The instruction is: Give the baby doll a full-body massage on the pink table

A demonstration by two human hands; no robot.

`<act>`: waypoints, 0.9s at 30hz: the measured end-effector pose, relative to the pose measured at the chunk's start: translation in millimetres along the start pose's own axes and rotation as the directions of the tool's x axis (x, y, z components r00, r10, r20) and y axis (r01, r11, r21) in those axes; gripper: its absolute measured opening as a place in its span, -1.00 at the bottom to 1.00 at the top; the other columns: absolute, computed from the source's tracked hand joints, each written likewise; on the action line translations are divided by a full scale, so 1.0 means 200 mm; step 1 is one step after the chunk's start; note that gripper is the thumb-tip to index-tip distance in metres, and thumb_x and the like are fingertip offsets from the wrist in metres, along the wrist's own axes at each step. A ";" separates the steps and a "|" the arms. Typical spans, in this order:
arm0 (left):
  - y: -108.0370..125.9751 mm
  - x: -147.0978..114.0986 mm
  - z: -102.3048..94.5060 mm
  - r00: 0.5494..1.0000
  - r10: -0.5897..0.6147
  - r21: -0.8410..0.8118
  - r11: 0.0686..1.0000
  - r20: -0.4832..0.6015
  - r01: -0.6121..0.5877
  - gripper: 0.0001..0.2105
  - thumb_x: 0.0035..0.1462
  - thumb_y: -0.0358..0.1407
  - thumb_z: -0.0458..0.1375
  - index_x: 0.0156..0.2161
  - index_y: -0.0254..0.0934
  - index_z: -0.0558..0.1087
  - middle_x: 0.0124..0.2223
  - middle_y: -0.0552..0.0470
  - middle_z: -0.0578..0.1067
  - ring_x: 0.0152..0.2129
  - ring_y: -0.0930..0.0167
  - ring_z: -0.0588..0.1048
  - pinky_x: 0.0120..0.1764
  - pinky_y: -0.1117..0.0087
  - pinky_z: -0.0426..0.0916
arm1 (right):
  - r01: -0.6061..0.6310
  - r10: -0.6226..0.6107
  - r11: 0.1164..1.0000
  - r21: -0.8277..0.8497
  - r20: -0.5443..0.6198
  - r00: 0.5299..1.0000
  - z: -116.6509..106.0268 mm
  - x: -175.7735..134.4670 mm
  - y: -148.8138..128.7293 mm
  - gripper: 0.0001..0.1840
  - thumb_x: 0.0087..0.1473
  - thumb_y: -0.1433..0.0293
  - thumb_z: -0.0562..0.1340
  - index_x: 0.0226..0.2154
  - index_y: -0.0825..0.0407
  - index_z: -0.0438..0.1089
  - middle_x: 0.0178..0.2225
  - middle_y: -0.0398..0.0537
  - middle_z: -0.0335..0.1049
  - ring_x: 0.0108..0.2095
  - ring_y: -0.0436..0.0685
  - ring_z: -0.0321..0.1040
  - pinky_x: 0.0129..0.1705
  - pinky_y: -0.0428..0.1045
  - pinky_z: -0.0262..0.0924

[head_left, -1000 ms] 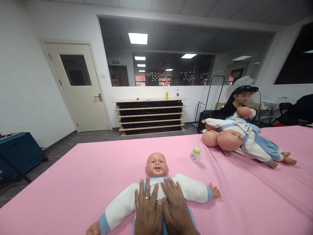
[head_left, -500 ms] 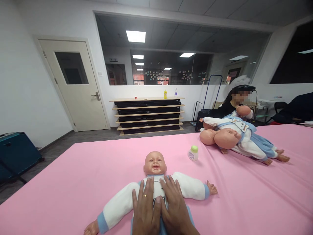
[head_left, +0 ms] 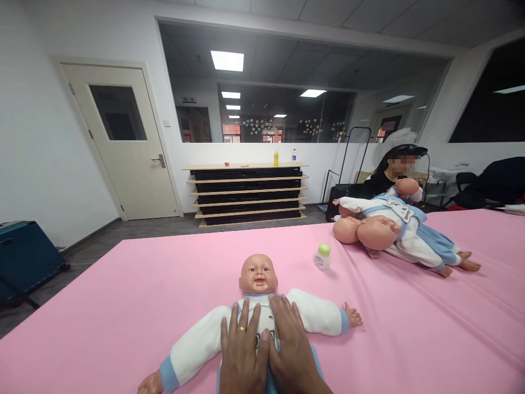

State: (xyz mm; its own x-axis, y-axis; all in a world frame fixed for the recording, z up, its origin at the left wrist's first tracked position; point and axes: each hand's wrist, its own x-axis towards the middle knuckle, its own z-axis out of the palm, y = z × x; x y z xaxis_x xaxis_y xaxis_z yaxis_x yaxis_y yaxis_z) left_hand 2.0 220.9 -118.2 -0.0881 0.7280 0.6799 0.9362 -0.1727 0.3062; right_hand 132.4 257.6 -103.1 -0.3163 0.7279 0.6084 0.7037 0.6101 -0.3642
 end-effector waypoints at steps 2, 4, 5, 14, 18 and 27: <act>0.01 0.00 -0.01 1.000 -0.026 -0.009 1.000 -0.005 0.026 -0.40 0.33 -0.36 -0.09 0.42 -0.16 -0.12 0.39 -0.13 0.09 0.36 0.19 -0.04 0.32 -0.06 -0.11 | 0.001 -0.001 1.000 -0.007 0.001 1.000 0.00 0.00 0.00 -0.29 0.16 0.42 0.09 0.35 0.08 0.00 0.29 0.13 0.09 0.30 0.40 0.06 0.21 0.46 0.13; 0.02 0.01 -0.02 0.999 -0.041 -0.014 0.999 0.006 0.041 -0.42 0.34 -0.36 -0.10 0.41 -0.14 -0.09 0.41 -0.14 0.02 0.37 0.16 -0.09 0.30 -0.10 -0.10 | 0.020 -0.019 0.999 -0.025 0.021 1.000 0.01 0.00 0.01 -0.38 0.17 0.41 0.10 0.29 0.03 0.13 0.29 0.12 0.11 0.29 0.41 0.08 0.20 0.48 0.12; 0.02 0.01 -0.02 0.999 -0.041 -0.016 0.999 0.012 0.041 -0.43 0.34 -0.36 -0.10 0.41 -0.12 -0.07 0.42 -0.13 0.01 0.37 0.16 -0.10 0.29 -0.12 -0.10 | 0.027 -0.026 0.999 -0.032 0.029 0.999 0.01 0.00 0.01 -0.42 0.17 0.41 0.10 0.26 0.01 0.19 0.28 0.11 0.14 0.28 0.42 0.09 0.19 0.49 0.11; 0.00 0.01 -0.02 0.998 0.047 -0.021 0.999 0.032 -0.046 -0.39 0.34 -0.41 -0.12 0.42 -0.12 -0.17 0.39 -0.10 0.11 0.37 0.22 -0.06 0.32 -0.09 -0.23 | 0.026 -0.030 0.999 -0.025 -0.207 0.978 -0.09 0.02 -0.08 -0.18 0.18 0.43 0.07 0.40 0.01 -0.29 0.41 0.22 -0.53 0.39 0.56 -0.44 0.18 0.57 -0.02; 0.02 0.03 -0.06 1.000 -0.025 -0.060 0.998 0.015 0.026 -0.41 0.35 -0.38 -0.17 0.42 -0.15 -0.19 0.42 -0.11 -0.02 0.38 0.21 -0.15 0.32 -0.09 -0.22 | 0.059 -0.063 0.997 -0.052 -0.074 0.995 -0.07 0.02 -0.05 -0.26 0.18 0.43 0.09 0.38 -0.05 -0.09 0.38 0.15 -0.16 0.36 0.51 -0.19 0.19 0.55 0.02; -0.03 0.01 -0.05 0.990 0.127 -0.018 0.992 -0.055 -0.128 -0.35 0.30 -0.31 -0.04 0.42 -0.16 -0.16 0.41 -0.15 0.02 0.36 0.16 -0.06 0.33 -0.10 -0.22 | 0.053 -0.053 0.999 -0.007 0.012 0.999 -0.03 0.01 -0.01 -0.33 0.21 0.38 0.10 0.35 -0.03 0.00 0.31 0.14 0.05 0.30 0.43 0.05 0.17 0.46 0.16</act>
State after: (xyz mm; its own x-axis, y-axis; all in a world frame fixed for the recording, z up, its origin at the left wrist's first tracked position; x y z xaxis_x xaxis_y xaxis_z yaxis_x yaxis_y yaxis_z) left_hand -7.9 217.6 -111.8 0.0127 0.6625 0.7489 0.9335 -0.2764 0.2287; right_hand 133.6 256.4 -96.8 -0.3606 0.6980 0.6187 0.6903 0.6458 -0.3263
